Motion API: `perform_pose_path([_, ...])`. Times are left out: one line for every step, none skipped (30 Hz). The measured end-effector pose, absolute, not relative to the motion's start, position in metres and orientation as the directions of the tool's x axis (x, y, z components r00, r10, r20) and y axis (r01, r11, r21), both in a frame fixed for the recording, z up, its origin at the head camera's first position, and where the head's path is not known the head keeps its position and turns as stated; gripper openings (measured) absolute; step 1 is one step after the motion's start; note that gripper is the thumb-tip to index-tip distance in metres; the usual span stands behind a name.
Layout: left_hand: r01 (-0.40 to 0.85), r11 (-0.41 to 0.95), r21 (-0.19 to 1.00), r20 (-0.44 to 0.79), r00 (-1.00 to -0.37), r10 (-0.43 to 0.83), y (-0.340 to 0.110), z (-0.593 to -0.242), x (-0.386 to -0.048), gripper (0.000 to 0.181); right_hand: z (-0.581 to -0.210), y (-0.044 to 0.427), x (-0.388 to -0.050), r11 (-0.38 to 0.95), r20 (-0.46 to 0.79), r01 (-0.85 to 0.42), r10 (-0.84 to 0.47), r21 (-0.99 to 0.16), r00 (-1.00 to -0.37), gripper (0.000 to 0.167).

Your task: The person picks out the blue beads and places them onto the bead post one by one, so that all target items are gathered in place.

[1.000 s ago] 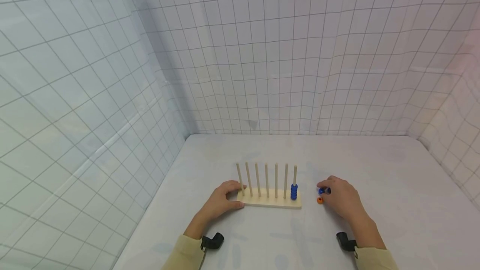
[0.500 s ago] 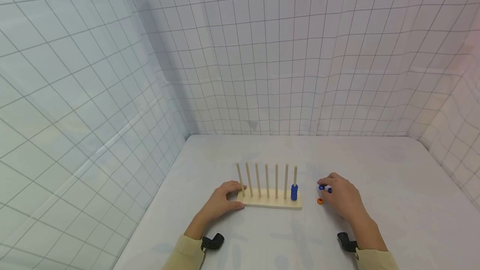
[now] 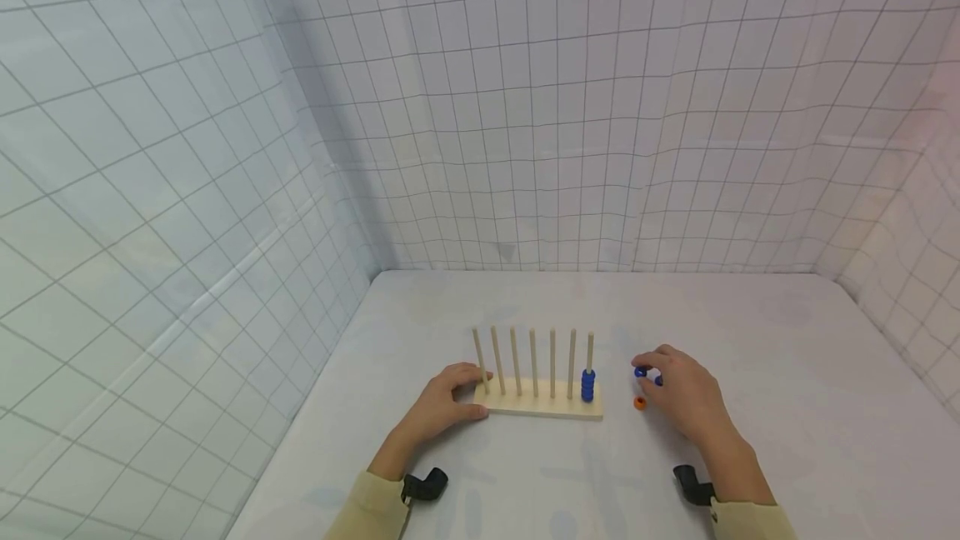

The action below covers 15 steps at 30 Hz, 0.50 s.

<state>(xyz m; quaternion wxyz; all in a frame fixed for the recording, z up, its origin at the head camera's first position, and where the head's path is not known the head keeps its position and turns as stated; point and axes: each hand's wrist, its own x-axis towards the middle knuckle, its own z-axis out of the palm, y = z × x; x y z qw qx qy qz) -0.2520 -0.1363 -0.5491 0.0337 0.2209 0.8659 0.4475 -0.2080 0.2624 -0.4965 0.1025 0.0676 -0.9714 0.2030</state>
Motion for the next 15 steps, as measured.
perform_pose_path([0.351, 0.503, 0.790, 0.138, -0.901, 0.412, -0.137, -0.549, -0.252, 0.057, -0.496, 0.262, -0.208, 0.908, 0.225, -0.171, -0.088, -0.381, -0.970, 0.029])
perform_pose_path([0.351, 0.503, 0.790, 0.138, -0.901, 0.412, -0.137, -0.549, -0.252, 0.057, -0.496, 0.262, -0.208, 0.908, 0.223, -0.168, -0.085, -0.384, -0.971, 0.029])
perform_pose_path([0.351, 0.503, 0.790, 0.138, -0.901, 0.412, -0.137, -0.548, -0.252, 0.056, -0.495, 0.261, -0.207, 0.907, 0.219, -0.162, -0.080, -0.389, -0.972, 0.030])
perform_pose_path([0.351, 0.502, 0.790, 0.139, -0.901, 0.412, -0.137, -0.548, -0.252, 0.056, -0.494, 0.261, -0.207, 0.905, 0.213, -0.157, -0.076, -0.397, -0.974, 0.030])
perform_pose_path([0.353, 0.501, 0.790, 0.141, -0.900, 0.412, -0.137, -0.548, -0.252, 0.056, -0.493, 0.260, -0.207, 0.902, 0.207, -0.151, -0.070, -0.404, -0.976, 0.031])
perform_pose_path([0.358, 0.497, 0.790, 0.146, -0.898, 0.414, -0.138, -0.547, -0.252, 0.056, -0.492, 0.260, -0.206, 0.900, 0.201, -0.144, -0.064, -0.412, -0.977, 0.031])
perform_pose_path([0.360, 0.495, 0.791, 0.149, -0.897, 0.415, -0.138, -0.547, -0.252, 0.056, -0.490, 0.260, -0.206, 0.897, 0.196, -0.138, -0.059, -0.420, -0.979, 0.031])
perform_pose_path([0.362, 0.494, 0.791, 0.150, -0.897, 0.417, -0.137, -0.547, -0.252, 0.056, -0.489, 0.259, -0.205, 0.895, 0.191, -0.132, -0.054, -0.426, -0.980, 0.031])
perform_pose_path([0.363, 0.494, 0.790, 0.151, -0.896, 0.417, -0.137, -0.547, -0.252, 0.056, -0.488, 0.259, -0.204, 0.893, 0.187, -0.129, -0.052, -0.432, -0.981, 0.032])
perform_pose_path([0.366, 0.495, 0.788, 0.153, -0.896, 0.418, -0.137, -0.548, -0.252, 0.055, -0.487, 0.259, -0.204, 0.892, 0.189, -0.131, -0.053, -0.433, -0.981, 0.032])
perform_pose_path([0.369, 0.496, 0.787, 0.155, -0.894, 0.420, -0.137, -0.548, -0.252, 0.055, -0.486, 0.258, -0.203, 0.891, 0.194, -0.135, -0.054, -0.432, -0.979, 0.031])
perform_pose_path([0.368, 0.499, 0.785, 0.152, -0.894, 0.421, -0.137, -0.548, -0.252, 0.055, -0.485, 0.258, -0.203, 0.892, 0.201, -0.141, -0.058, -0.430, -0.978, 0.031])
perform_pose_path([0.365, 0.503, 0.784, 0.147, -0.895, 0.421, -0.137, -0.548, -0.252, 0.056, -0.484, 0.258, -0.203, 0.893, 0.210, -0.149, -0.063, -0.425, -0.976, 0.031])
perform_pose_path([0.362, 0.505, 0.783, 0.143, -0.896, 0.420, -0.137, -0.548, -0.252, 0.056, -0.484, 0.258, -0.202, 0.894, 0.221, -0.158, -0.068, -0.420, -0.973, 0.030])
perform_pose_path([0.364, 0.508, 0.781, 0.144, -0.896, 0.421, -0.136, -0.548, -0.252, 0.056, -0.483, 0.257, -0.202, 0.893, 0.233, -0.168, -0.074, -0.417, -0.970, 0.030])
